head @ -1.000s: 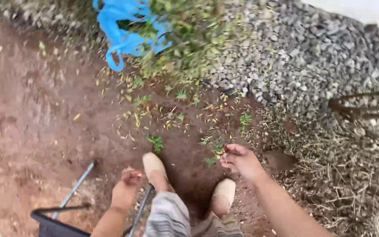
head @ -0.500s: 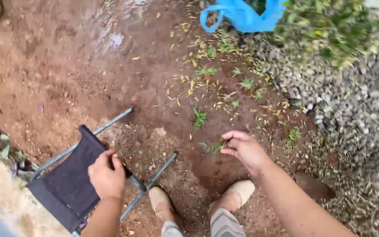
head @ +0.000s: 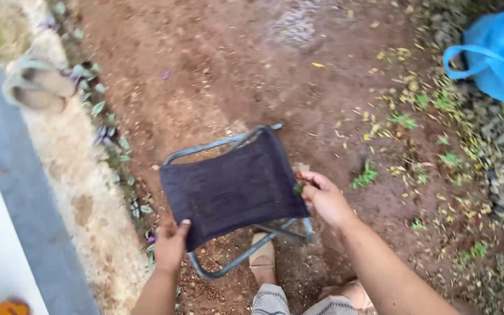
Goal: Plant small green seedlings into the soil and gather debris into a blue bag.
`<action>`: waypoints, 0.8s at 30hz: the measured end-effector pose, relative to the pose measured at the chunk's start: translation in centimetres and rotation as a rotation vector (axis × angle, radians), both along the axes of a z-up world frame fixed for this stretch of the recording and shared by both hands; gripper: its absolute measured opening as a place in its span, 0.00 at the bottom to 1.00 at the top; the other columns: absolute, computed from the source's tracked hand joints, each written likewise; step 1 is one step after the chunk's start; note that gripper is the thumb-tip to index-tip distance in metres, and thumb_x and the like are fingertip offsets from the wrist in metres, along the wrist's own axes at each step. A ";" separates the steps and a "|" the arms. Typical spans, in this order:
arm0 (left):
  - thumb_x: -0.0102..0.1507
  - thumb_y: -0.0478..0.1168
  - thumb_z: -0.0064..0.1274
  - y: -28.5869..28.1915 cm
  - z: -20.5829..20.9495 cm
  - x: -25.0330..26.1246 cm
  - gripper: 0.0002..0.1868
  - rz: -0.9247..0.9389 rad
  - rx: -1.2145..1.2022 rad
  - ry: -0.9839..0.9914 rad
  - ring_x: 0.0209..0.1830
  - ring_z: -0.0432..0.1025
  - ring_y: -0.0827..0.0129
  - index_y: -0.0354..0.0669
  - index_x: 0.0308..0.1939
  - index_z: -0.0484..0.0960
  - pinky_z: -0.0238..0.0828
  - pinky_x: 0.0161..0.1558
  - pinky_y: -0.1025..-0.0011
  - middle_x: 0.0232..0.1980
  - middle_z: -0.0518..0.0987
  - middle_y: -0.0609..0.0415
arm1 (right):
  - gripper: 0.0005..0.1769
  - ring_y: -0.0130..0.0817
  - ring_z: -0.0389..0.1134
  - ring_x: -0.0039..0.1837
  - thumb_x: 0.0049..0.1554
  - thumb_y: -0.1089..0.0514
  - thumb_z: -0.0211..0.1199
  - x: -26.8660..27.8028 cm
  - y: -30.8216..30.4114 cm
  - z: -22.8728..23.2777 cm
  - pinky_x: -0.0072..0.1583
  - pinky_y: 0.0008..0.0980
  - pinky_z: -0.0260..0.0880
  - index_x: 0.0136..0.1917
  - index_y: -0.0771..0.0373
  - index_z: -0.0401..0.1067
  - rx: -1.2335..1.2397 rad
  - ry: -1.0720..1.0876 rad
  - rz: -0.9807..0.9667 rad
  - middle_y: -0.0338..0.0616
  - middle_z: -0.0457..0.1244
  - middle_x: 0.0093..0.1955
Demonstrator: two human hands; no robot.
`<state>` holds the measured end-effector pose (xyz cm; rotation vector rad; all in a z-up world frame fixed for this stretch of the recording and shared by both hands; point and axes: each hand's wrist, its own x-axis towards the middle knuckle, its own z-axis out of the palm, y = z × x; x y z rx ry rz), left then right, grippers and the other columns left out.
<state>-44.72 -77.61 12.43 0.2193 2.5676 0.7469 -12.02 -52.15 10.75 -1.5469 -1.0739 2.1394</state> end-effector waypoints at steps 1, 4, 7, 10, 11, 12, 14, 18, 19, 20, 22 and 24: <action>0.62 0.41 0.59 0.6 0.5 0.1 0.25 0.173 0.127 -0.484 0.55 0.74 0.64 0.40 0.63 0.76 0.67 0.61 0.67 0.55 0.82 0.52 | 0.22 0.26 0.65 0.48 0.56 0.68 0.59 -1.0 0.0 -0.3 0.52 0.28 0.68 0.64 0.60 0.74 0.067 -0.049 0.017 0.38 0.66 0.50; 0.63 0.34 0.55 -0.4 0.0 0.3 0.25 0.255 0.315 -0.687 0.52 0.76 0.70 0.41 0.65 0.77 0.69 0.58 0.70 0.53 0.83 0.56 | 0.21 0.27 0.69 0.51 0.55 0.68 0.63 -3.6 0.5 3.2 0.55 0.29 0.70 0.62 0.61 0.74 0.134 -0.206 0.117 0.39 0.70 0.50; 0.64 0.31 0.52 -0.9 1.5 0.4 0.25 0.283 0.478 -0.727 0.53 0.76 0.73 0.41 0.67 0.75 0.69 0.58 0.73 0.54 0.84 0.57 | 0.19 0.28 0.70 0.51 0.55 0.68 0.63 -6.1 -0.2 5.8 0.56 0.29 0.70 0.60 0.62 0.75 0.051 -0.192 0.124 0.39 0.71 0.49; 0.65 0.32 0.51 -0.5 5.4 -2.1 0.27 0.330 0.509 -0.686 0.53 0.75 0.74 0.43 0.69 0.73 0.69 0.59 0.73 0.55 0.83 0.57 | 0.18 0.26 0.70 0.50 0.53 0.68 0.64 -9.7 -2.0 7.3 0.57 0.28 0.70 0.58 0.62 0.75 0.081 -0.137 0.175 0.37 0.71 0.48; 0.65 0.32 0.51 -0.8 6.4 -3.6 0.27 0.345 0.520 -0.681 0.53 0.75 0.74 0.43 0.69 0.73 0.69 0.59 0.73 0.55 0.83 0.57 | 0.18 0.26 0.70 0.50 0.53 0.68 0.64 -11.6 -2.4 8.0 0.57 0.28 0.70 0.58 0.62 0.75 0.088 -0.135 0.192 0.37 0.71 0.48; 0.65 0.32 0.51 -1.0 7.5 -5.0 0.27 0.348 0.522 -0.634 0.53 0.76 0.74 0.43 0.70 0.73 0.69 0.59 0.73 0.55 0.83 0.56 | 0.17 0.27 0.69 0.50 0.53 0.67 0.65 -13.4 -2.9 8.6 0.57 0.28 0.70 0.58 0.62 0.75 0.094 -0.125 0.215 0.36 0.70 0.47; 0.65 0.33 0.52 -2.4 9.3 -8.5 0.28 0.359 0.523 -0.576 0.52 0.76 0.73 0.43 0.71 0.73 0.70 0.59 0.72 0.55 0.83 0.56 | 0.17 0.27 0.69 0.49 0.54 0.67 0.66 -17.5 -4.1 10.2 0.56 0.29 0.70 0.57 0.62 0.75 0.098 -0.107 0.248 0.36 0.69 0.46; 0.64 0.35 0.55 -6.8 13.2 -15.1 0.29 0.350 0.490 -0.390 0.54 0.74 0.75 0.41 0.71 0.73 0.67 0.61 0.74 0.55 0.82 0.58 | 0.19 0.26 0.67 0.48 0.54 0.66 0.66 -25.4 -6.8 12.4 0.52 0.28 0.67 0.59 0.61 0.73 0.036 -0.075 0.288 0.34 0.68 0.45; 0.64 0.36 0.56 -7.9 14.5 -16.8 0.30 0.367 0.430 -0.321 0.54 0.73 0.76 0.41 0.71 0.73 0.66 0.61 0.75 0.55 0.80 0.58 | 0.20 0.25 0.67 0.48 0.54 0.65 0.67 -27.3 -7.6 12.6 0.51 0.27 0.67 0.60 0.60 0.73 0.021 -0.041 0.298 0.33 0.67 0.45; 0.64 0.36 0.56 -8.8 15.9 -18.5 0.30 0.380 0.432 -0.320 0.54 0.73 0.76 0.41 0.71 0.73 0.66 0.61 0.75 0.55 0.80 0.58 | 0.20 0.25 0.67 0.48 0.54 0.65 0.67 -29.1 -8.6 12.9 0.51 0.27 0.67 0.60 0.60 0.73 0.021 -0.042 0.312 0.33 0.67 0.45; 0.66 0.37 0.54 -11.0 18.9 -21.4 0.28 0.417 0.459 -0.284 0.52 0.74 0.74 0.40 0.72 0.74 0.69 0.58 0.74 0.52 0.80 0.56 | 0.22 0.25 0.67 0.47 0.53 0.65 0.66 -32.5 -10.6 13.2 0.50 0.26 0.68 0.62 0.60 0.72 -0.026 0.101 0.340 0.34 0.67 0.46; 0.67 0.36 0.52 -12.4 21.5 -24.0 0.27 0.405 0.451 -0.219 0.53 0.74 0.74 0.39 0.71 0.74 0.69 0.59 0.75 0.54 0.81 0.55 | 0.23 0.25 0.66 0.46 0.54 0.65 0.66 -36.1 -12.4 14.8 0.49 0.27 0.67 0.63 0.60 0.72 -0.039 0.104 0.400 0.35 0.66 0.46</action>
